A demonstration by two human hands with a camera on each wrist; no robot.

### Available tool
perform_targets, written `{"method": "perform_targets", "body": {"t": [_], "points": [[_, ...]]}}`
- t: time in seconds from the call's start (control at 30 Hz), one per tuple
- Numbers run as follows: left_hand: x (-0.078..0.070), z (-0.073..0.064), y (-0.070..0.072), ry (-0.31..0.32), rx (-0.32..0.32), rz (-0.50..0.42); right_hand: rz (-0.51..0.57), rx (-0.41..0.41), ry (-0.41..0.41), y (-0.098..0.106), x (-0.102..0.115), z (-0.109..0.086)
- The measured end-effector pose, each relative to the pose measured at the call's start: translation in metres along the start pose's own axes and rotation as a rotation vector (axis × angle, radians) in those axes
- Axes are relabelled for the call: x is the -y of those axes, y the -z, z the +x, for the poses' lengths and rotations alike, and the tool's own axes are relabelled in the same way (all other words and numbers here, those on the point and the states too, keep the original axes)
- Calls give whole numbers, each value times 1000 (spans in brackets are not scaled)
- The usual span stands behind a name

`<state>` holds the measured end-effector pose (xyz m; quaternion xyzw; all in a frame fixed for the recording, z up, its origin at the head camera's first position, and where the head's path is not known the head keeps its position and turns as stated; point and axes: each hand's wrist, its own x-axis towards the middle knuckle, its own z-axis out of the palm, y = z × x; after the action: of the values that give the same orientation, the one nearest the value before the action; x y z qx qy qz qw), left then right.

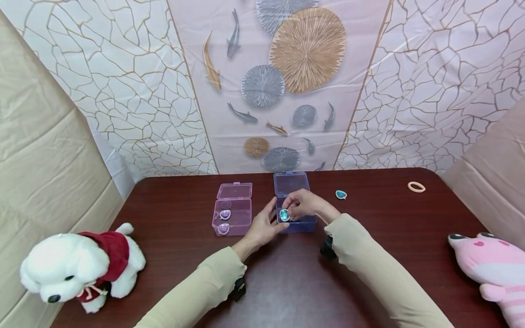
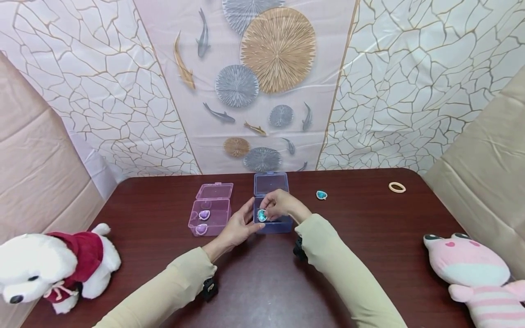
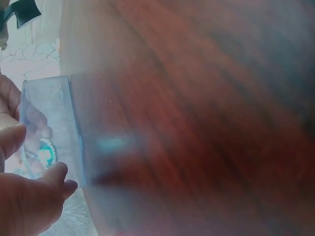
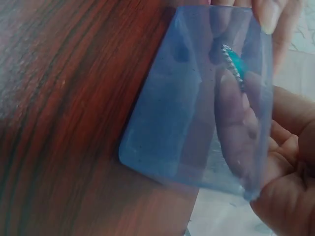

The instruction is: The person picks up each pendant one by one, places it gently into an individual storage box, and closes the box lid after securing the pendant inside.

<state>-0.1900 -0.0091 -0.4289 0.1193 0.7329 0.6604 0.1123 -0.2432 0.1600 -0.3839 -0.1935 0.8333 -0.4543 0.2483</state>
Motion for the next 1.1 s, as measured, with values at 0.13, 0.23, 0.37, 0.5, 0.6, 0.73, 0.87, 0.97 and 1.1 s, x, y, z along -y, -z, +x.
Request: {"method": "perform_targets", "body": {"t": [0.13,0.23,0.37,0.5,0.6,0.73,0.87,0.97,1.1], "points": [[0,1,1,11,7,1,-55,40,15,-4,-1,5],[-1,1,1,18,11,7,-133,62,43,-6,-1,8],[-1,1,1,10,14,13,-224,64,36,-8,-1,10],[-3,1,0,-2,11,8,-276,48,21,-10,-1,10],[-3,1,0,-6,11,8,-309,39,20,-11,-1,10],[-2,1,0,-14,11,14,-387,24,17,-14,-1,10],[-2,0,-1,-8,7,26,-445,30,84,-13,-29,28],[-3,-1,0,7,6,28,-407,61,234,-5,-84,61],[-2,-1,0,15,6,31,-377,40,192,-1,-73,53]]}}
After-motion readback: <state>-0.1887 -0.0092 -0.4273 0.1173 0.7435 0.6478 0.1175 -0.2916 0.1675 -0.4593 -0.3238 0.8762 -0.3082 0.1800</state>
